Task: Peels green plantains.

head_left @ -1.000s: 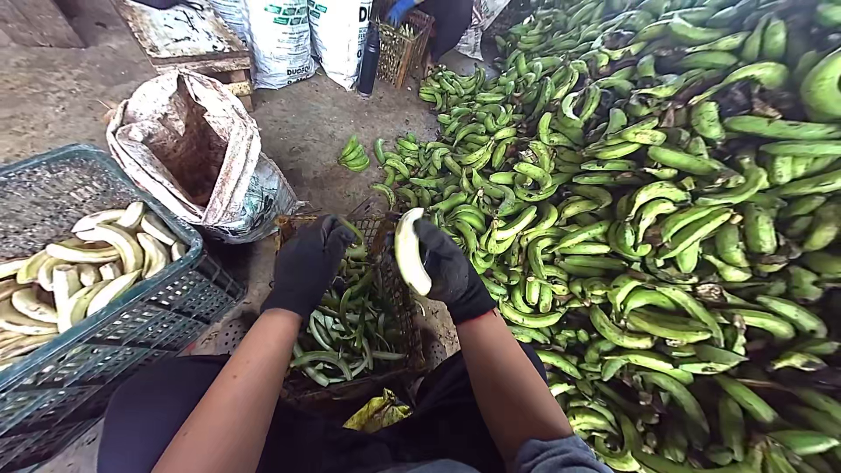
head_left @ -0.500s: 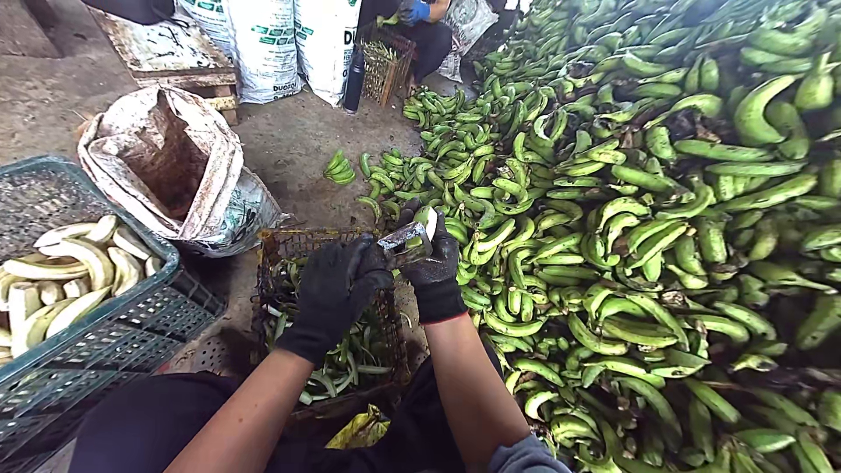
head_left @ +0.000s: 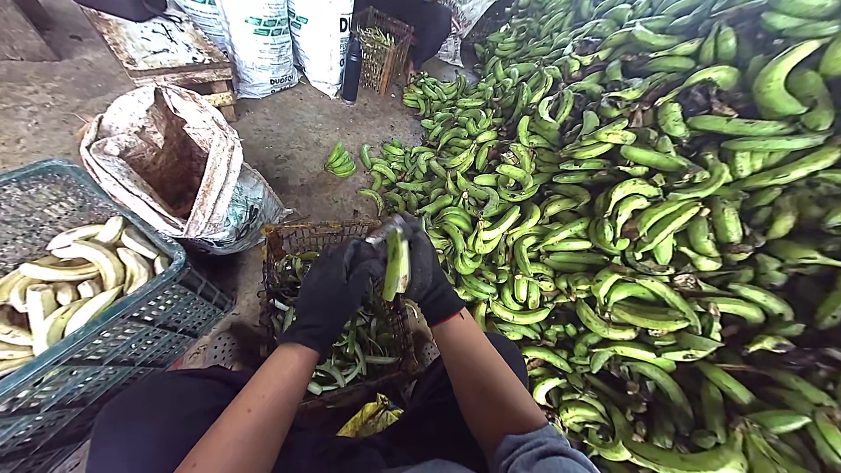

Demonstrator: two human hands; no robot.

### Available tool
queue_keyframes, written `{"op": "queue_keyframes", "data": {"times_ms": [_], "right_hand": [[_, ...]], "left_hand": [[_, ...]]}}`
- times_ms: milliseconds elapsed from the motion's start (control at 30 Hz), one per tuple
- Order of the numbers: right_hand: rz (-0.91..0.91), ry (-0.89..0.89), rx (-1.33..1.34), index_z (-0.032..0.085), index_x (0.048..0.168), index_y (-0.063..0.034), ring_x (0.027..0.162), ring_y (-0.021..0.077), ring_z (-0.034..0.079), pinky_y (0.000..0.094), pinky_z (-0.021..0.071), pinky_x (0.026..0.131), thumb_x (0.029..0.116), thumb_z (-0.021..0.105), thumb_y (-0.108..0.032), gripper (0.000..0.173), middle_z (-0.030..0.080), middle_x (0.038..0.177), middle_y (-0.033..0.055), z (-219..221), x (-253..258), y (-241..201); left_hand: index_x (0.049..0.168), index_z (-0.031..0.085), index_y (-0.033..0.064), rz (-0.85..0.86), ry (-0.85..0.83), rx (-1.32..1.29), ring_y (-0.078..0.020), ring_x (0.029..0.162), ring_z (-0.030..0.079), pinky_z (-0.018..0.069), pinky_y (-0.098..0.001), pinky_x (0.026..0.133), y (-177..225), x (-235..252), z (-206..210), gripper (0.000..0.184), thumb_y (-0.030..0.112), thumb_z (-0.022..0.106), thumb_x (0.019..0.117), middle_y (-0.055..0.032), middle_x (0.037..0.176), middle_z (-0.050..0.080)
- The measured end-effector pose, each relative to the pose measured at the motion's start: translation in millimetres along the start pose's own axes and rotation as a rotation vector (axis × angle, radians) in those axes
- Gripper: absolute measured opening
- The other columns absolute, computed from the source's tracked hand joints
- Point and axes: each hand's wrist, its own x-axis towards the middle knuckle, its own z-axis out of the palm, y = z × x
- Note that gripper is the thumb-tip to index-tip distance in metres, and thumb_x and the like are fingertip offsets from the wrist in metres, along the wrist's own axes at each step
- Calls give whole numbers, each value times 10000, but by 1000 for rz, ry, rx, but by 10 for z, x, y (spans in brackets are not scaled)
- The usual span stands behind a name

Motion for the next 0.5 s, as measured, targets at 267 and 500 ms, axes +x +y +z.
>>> {"op": "queue_keyframes", "data": {"times_ms": [267,500], "right_hand": [[-210,-198,-430,673,1253,-79,763,104,630,324,558,698,1050,324,-369,497,691,972,51,-7,-50,47],[254,-105,341,619,1151,-209,504,80,527,238,486,439,1008,270,-694,614,616,796,-3,-250,122,40]], "left_hand": [[1327,590,210,-276,-4,-405,-226,789,621,530,-478,715,-291,128,-54,382,463,429,1091,-90,949,652],[1319,610,198,-107,-52,-102,-264,891,662,545,-554,773,-237,71,-144,452,537,518,1035,-89,1042,676]]}}
